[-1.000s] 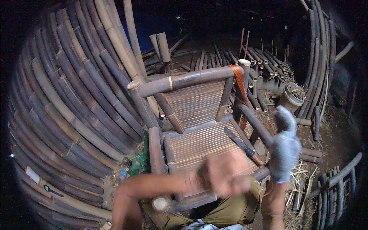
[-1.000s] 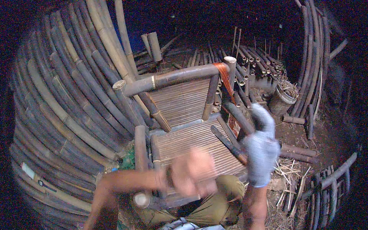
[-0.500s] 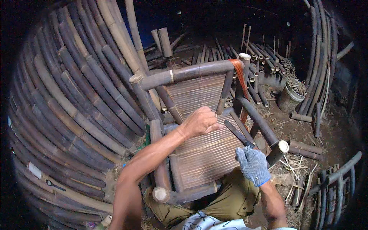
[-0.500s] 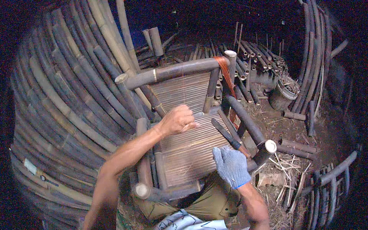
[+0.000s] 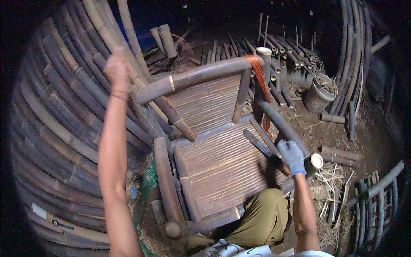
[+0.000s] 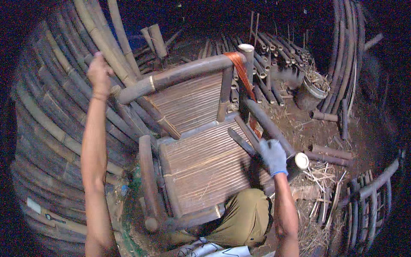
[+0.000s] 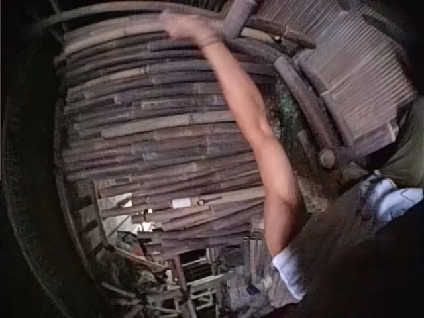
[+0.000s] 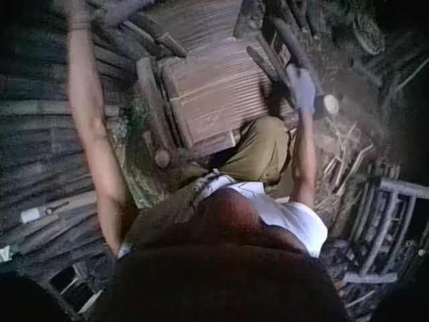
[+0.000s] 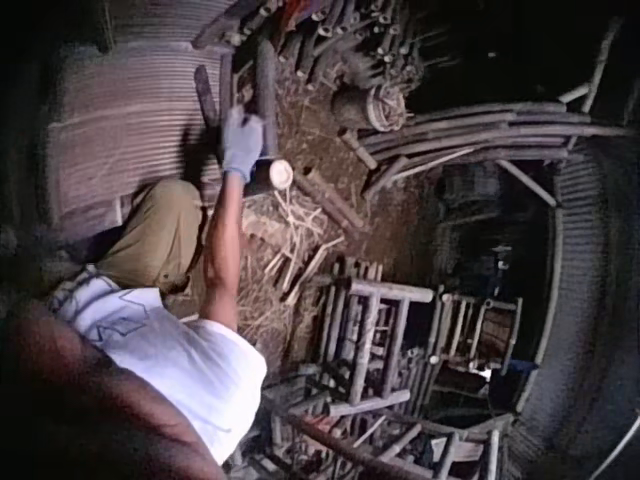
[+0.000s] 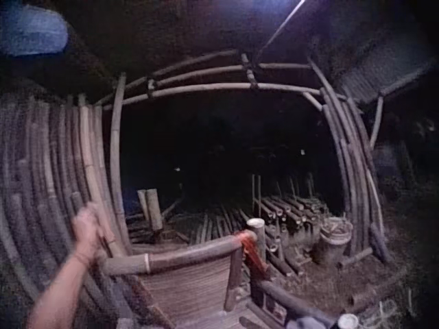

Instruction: The person assembles a bamboo chair, using a large knife to whittle down small bamboo pegs and then inserting them into holes in the chair frame, finishing by threading string through the backrest.

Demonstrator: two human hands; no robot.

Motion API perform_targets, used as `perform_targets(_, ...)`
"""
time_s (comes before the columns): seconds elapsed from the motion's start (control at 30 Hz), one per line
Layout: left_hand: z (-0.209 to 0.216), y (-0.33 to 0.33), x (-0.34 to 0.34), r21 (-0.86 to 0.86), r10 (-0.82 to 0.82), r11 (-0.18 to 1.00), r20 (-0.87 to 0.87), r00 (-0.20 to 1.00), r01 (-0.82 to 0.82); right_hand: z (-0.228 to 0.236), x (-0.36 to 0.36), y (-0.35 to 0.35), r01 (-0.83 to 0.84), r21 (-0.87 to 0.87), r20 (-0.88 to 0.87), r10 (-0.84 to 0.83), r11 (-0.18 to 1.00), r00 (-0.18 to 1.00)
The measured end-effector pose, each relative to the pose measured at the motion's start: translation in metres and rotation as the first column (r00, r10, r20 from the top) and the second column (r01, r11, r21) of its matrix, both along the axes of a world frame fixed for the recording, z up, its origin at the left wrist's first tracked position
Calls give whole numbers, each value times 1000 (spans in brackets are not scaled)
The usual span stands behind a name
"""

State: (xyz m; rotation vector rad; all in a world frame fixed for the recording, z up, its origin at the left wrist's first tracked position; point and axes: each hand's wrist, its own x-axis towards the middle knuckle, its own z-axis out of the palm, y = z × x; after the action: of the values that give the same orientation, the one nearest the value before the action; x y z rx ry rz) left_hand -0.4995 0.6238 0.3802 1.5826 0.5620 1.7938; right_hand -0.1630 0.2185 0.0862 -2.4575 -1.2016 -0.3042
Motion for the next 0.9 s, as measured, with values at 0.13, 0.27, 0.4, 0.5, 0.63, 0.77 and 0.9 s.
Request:
perform_targets(0.13, 46, 59, -53, -184, -266, 911, 426, 865, 370, -48, -39, 21, -24, -253, 122, 57, 967, 991)
perform_targets(0.27, 98, -32, 23, 37, -469, 883, 32, 882, 468, -63, -24, 25, 34, -341, 192, 34, 939, 981)
perform_targets(0.4, 149, -65, 103, 139, -407, 883, -245, 880, 448, -43, -27, 15, -79, -233, -36, 73, 969, 997)
perform_targets(0.5, 158, -117, 122, 316, -66, 891, -621, 781, 327, 14, -53, 10, -354, 30, -13, 355, 935, 935)
perform_targets(0.63, 147, -140, 149, 537, 277, 839, -555, 784, 84, 123, -73, 40, -582, 120, 197, 555, 804, 808)
perform_targets(0.77, 137, -134, 154, 945, 783, 287, -325, 530, 155, 182, -59, 98, -664, 106, 418, 573, 740, 705)
perform_targets(0.9, 129, -148, 126, 928, 781, 310, -371, 502, 205, 220, -65, 167, -588, -6, 399, 541, 809, 740)
